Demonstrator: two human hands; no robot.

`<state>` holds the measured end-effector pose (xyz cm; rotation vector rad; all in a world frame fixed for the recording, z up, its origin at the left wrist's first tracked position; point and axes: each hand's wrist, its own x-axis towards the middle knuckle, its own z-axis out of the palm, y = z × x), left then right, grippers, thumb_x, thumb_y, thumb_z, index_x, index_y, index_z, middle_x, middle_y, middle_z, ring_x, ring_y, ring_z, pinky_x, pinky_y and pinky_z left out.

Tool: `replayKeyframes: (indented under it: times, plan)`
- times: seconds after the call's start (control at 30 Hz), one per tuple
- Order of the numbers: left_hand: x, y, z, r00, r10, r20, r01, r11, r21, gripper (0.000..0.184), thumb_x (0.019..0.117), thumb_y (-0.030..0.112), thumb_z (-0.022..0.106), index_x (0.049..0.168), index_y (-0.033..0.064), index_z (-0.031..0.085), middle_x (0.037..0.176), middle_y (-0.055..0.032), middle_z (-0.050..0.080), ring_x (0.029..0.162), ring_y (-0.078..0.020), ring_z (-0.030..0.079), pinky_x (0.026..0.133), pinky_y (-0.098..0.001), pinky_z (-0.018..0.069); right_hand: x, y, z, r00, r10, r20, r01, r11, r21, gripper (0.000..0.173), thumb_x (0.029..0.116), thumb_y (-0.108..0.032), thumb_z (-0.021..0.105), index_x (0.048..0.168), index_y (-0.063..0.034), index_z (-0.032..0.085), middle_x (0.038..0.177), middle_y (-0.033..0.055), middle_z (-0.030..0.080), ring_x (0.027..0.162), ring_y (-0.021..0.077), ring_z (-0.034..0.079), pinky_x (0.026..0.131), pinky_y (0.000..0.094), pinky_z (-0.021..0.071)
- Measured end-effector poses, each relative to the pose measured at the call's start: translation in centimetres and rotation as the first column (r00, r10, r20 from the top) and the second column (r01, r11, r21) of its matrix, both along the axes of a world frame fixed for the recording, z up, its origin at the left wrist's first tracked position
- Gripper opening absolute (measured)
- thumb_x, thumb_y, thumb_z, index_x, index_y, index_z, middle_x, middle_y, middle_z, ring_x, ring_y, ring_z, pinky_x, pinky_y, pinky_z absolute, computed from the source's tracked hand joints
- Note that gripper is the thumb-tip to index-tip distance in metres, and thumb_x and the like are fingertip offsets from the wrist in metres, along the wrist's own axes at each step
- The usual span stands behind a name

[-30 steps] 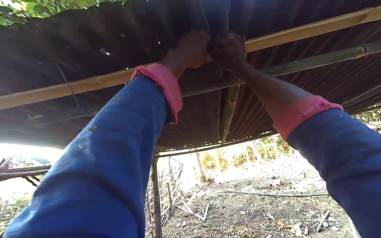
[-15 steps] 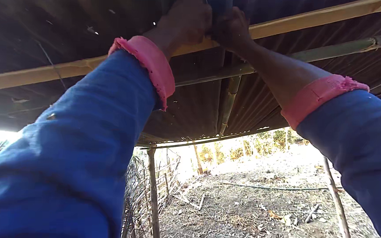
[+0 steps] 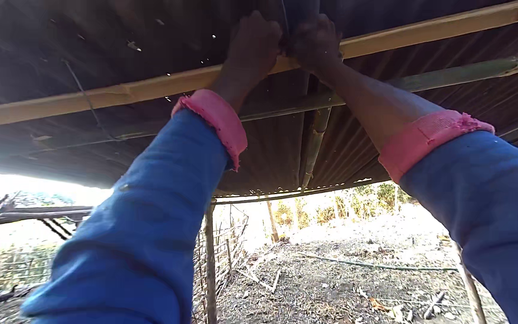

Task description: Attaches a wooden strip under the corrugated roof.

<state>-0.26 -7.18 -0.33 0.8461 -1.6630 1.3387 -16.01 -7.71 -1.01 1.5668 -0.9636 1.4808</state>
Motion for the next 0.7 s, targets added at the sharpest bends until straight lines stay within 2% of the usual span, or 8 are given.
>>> replayKeyframes:
  times: [0.13, 0.23, 0.3, 0.37, 0.43, 0.53, 0.63, 0.7]
  plan:
    - [-0.2, -0.3, -0.6, 0.996, 0.008, -0.086, -0.010, 1.000, -0.017, 0.026, 0.1023, 0.018, 0.056, 0.115, -0.0013, 0.068, 0.109, -0.0301, 0.067, 0.104, -0.0511, 0.067, 0.082, -0.0653, 0.0532, -0.4, -0.2, -0.1, 0.995, 0.097, -0.009, -0.097, 0.995, -0.009, 0.033, 0.0864, -0.035, 0.076, 0.105, -0.0080, 0.074, 0.115, 0.0148, 0.069, 0.119, 0.0335, 0.060, 0.102, 0.0647, 0.0363]
    - [0.1, 0.2, -1.0, 0.978, -0.040, -0.206, 0.049, 0.998, 0.038, 0.040, 0.1025, 0.033, 0.060, 0.112, -0.0044, 0.067, 0.115, -0.0312, 0.064, 0.112, -0.0501, 0.063, 0.089, -0.0643, 0.0513, -0.6, -0.1, 0.0, 0.993, 0.114, 0.001, -0.114, 0.993, 0.017, 0.033, 0.0848, -0.035, 0.079, 0.105, -0.0089, 0.074, 0.115, 0.0142, 0.070, 0.120, 0.0333, 0.060, 0.102, 0.0651, 0.0362]
    - [0.1, -0.5, -1.3, 0.951, -0.129, -0.279, 0.150, 0.987, 0.054, 0.037, 0.1013, 0.034, 0.061, 0.111, -0.0011, 0.069, 0.115, -0.0280, 0.066, 0.113, -0.0464, 0.063, 0.092, -0.0634, 0.0503, -0.4, 0.0, 0.0, 0.997, 0.077, 0.008, -0.077, 0.997, 0.024, 0.033, 0.0846, -0.036, 0.079, 0.104, -0.0097, 0.074, 0.113, 0.0135, 0.070, 0.117, 0.0329, 0.061, 0.100, 0.0641, 0.0383]
    - [-0.6, -0.5, -1.7, 0.914, -0.154, -0.374, 0.198, 0.977, 0.082, 0.034, 0.1003, 0.035, 0.061, 0.114, 0.0068, 0.072, 0.116, -0.0216, 0.069, 0.114, -0.0402, 0.066, 0.091, -0.0616, 0.0513, -0.3, 0.1, 0.0, 0.999, 0.044, 0.012, -0.044, 0.999, 0.022, 0.035, 0.0860, -0.037, 0.076, 0.105, -0.0083, 0.073, 0.115, 0.0146, 0.069, 0.119, 0.0337, 0.060, 0.100, 0.0644, 0.0390]
    - [-1.3, 0.2, -2.2, 0.844, -0.160, -0.512, 0.275, 0.949, 0.157, 0.038, 0.0981, 0.040, 0.062, 0.118, 0.0085, 0.070, 0.120, -0.0185, 0.069, 0.117, -0.0371, 0.065, 0.092, -0.0621, 0.0509, -0.3, -0.3, -0.1, 0.999, 0.054, 0.000, -0.054, 0.998, -0.008, 0.034, 0.0879, -0.035, 0.073, 0.106, -0.0070, 0.073, 0.117, 0.0160, 0.069, 0.121, 0.0344, 0.060, 0.102, 0.0648, 0.0372]
    - [-2.7, 0.7, -3.2, 0.724, -0.233, -0.649, 0.428, 0.890, 0.158, 0.037, 0.0937, 0.039, 0.059, 0.106, 0.0052, 0.068, 0.111, -0.0181, 0.069, 0.110, -0.0366, 0.066, 0.084, -0.0625, 0.0499, -0.4, -0.6, -0.2, 0.997, 0.081, -0.007, -0.081, 0.996, -0.037, 0.031, 0.0905, -0.033, 0.068, 0.107, -0.0067, 0.073, 0.119, 0.0161, 0.069, 0.123, 0.0340, 0.058, 0.104, 0.0637, 0.0357]
    - [-3.0, -0.8, -3.3, 0.561, -0.437, -0.703, 0.653, 0.756, 0.051, 0.037, 0.0969, 0.040, 0.058, 0.090, 0.0049, 0.069, 0.097, -0.0137, 0.070, 0.098, -0.0312, 0.068, 0.079, -0.0587, 0.0515, 0.1, -0.6, -0.3, 0.999, 0.054, 0.001, -0.054, 0.997, -0.050, 0.030, 0.0909, -0.034, 0.066, 0.100, -0.0063, 0.072, 0.114, 0.0155, 0.070, 0.120, 0.0334, 0.061, 0.101, 0.0646, 0.0369]
    - [-3.2, -1.1, -2.8, 0.436, -0.527, -0.730, 0.772, 0.636, 0.002, 0.046, 0.0961, 0.048, 0.064, 0.092, 0.0029, 0.069, 0.097, -0.0139, 0.070, 0.098, -0.0299, 0.067, 0.082, -0.0569, 0.0517, 0.3, -0.1, -0.6, 0.998, 0.058, 0.010, -0.058, 0.998, -0.034, 0.030, 0.0945, -0.033, 0.062, 0.102, -0.0048, 0.071, 0.117, 0.0169, 0.068, 0.122, 0.0342, 0.059, 0.101, 0.0648, 0.0367]
